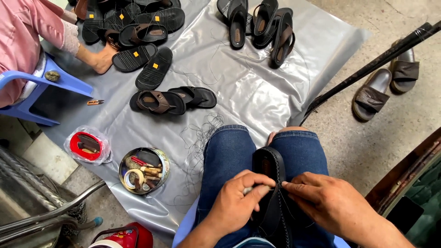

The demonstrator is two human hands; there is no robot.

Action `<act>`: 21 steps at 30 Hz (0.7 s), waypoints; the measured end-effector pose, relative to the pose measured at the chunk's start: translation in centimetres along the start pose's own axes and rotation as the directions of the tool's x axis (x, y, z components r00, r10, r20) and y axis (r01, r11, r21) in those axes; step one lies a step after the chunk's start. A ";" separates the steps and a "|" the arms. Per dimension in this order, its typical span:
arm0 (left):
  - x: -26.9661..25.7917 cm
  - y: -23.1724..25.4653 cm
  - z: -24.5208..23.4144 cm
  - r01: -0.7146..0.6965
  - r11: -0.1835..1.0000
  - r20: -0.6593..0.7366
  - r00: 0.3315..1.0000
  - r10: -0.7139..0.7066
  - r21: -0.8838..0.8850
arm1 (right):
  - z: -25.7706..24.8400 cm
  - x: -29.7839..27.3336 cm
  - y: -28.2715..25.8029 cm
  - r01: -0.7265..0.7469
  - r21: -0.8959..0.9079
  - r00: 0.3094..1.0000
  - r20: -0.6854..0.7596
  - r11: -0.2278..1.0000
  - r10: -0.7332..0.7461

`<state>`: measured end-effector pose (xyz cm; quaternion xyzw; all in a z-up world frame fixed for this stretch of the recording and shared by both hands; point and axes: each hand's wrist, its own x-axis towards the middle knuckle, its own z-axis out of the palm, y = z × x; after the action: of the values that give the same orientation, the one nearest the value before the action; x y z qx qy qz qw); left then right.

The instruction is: Hand-stitching the sole of a leather sandal for repair.

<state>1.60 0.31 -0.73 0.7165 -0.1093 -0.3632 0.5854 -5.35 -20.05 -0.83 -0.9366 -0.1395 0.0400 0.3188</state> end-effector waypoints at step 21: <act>0.8 1.0 -1.0 -0.090 0.940 0.270 0.963 -0.003 0.329 | -4.2 -2.5 1.5 -0.442 -0.324 0.778 0.326 0.836 0.538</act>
<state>3.05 0.31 -0.04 0.7483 -0.2636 -0.4190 0.4417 -6.74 -24.33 1.53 -0.9415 0.0442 0.2981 0.1507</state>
